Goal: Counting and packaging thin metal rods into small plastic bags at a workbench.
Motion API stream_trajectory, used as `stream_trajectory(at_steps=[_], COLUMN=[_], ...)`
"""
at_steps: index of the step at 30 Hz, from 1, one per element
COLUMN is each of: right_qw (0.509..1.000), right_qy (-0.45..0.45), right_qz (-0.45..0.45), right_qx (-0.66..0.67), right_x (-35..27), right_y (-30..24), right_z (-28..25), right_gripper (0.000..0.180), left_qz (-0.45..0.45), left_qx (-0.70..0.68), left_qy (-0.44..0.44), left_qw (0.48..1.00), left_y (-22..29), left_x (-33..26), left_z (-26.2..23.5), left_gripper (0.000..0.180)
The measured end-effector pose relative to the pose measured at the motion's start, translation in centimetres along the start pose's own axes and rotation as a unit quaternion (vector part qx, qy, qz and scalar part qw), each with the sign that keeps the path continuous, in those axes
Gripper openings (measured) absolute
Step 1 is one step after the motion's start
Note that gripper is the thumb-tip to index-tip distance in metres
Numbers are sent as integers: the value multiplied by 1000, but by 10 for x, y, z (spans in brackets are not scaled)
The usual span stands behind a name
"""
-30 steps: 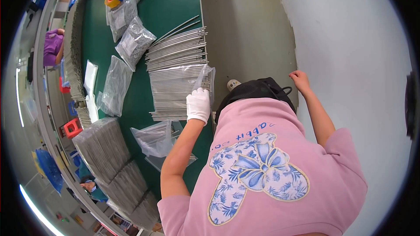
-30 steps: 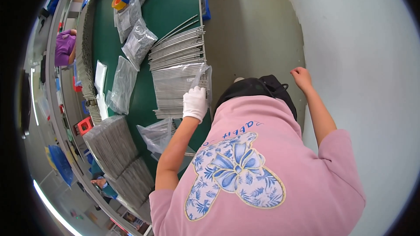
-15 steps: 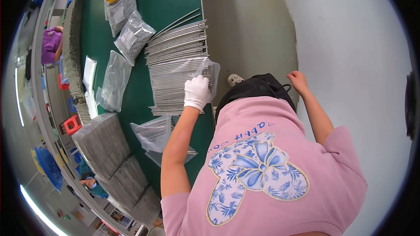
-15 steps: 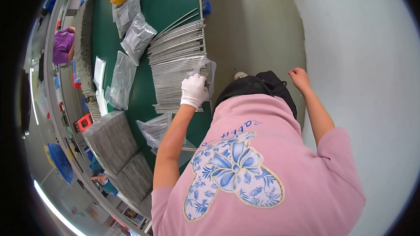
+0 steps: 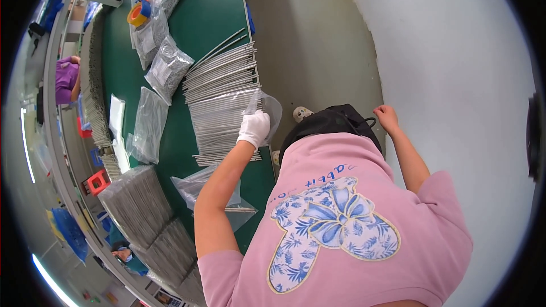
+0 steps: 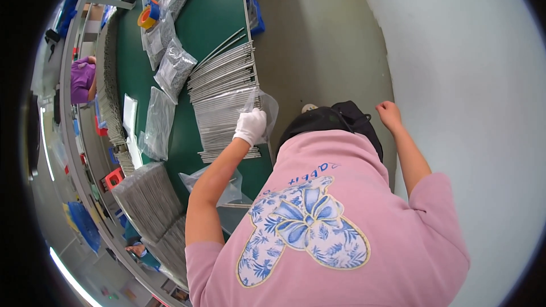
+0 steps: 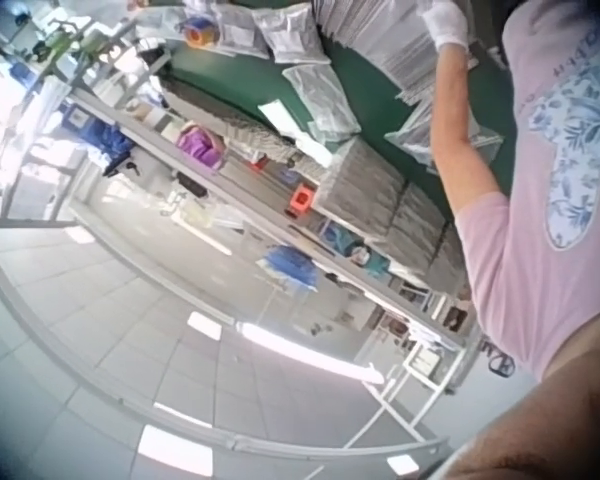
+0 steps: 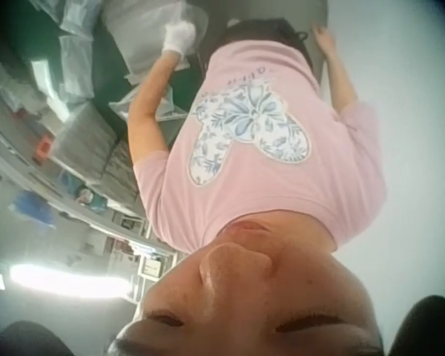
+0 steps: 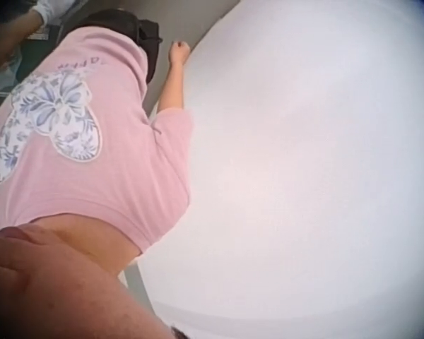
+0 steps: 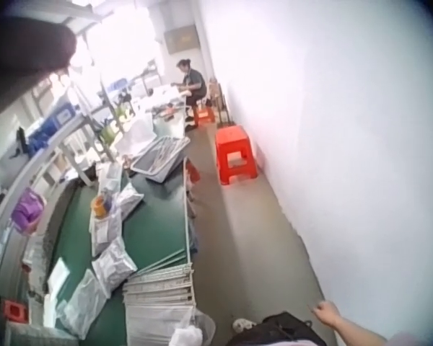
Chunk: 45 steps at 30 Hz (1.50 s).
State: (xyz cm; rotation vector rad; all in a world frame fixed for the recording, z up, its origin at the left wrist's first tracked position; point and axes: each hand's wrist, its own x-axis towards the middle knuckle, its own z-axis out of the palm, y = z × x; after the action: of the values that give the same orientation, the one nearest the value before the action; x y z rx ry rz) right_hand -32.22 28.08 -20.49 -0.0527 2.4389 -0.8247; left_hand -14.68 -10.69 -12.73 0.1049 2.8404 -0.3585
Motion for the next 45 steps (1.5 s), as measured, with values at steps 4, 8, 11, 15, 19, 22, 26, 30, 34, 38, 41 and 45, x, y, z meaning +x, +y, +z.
stream_trajectory(at_steps=[4,8,11,15,19,22,26,30,34,38,41,45], right_qw=[998,999,999,999,998,998,998,998,994,993,985,966], right_qy=[-19,-6,3,-6,-17,-11,-15,-18,-64,-63,-68,-76], right_qz=[43,31,37,36,38,32,2,-5,64,27,-62,-157], right_qx=[-30,-24,-12,-29,-40,-56,-53,-54,-62,-96,-145,-188], right_x=[-10,-11,-9,1,5,2,6,7,6,24,26,45], right_y=[-4,0,5,14,10,2,2,-3,-16,-12,-53,-92], right_z=[-3,-4,-5,-4,-5,-4,-2,-3,-8,-4,-7,2], right_gripper=[19,22,22,22,22,22,23,23,36,36,35,33], left_qz=[11,12,36,-12,-7,33,2,36,19,-67,-177,-384], left_qx=[-10,-66,-58,-61,-80,-151,-329,-399,-461,-560,-575,-665], left_qy=[22,3,4,-10,24,-22,-122,-73,43,208,399,531], left_qw=[1000,998,998,998,996,988,936,913,886,799,692,358], left_y=[22,29,25,11,12,16,31,47,47,22,-4,-4], left_x=[14,34,31,21,18,30,54,75,73,38,-12,-90], left_z=[-19,-23,-30,-19,-23,-37,-74,-107,-161,-198,-202,-163], left_gripper=[7,6,5,6,5,3,14,21,25,21,14,19])
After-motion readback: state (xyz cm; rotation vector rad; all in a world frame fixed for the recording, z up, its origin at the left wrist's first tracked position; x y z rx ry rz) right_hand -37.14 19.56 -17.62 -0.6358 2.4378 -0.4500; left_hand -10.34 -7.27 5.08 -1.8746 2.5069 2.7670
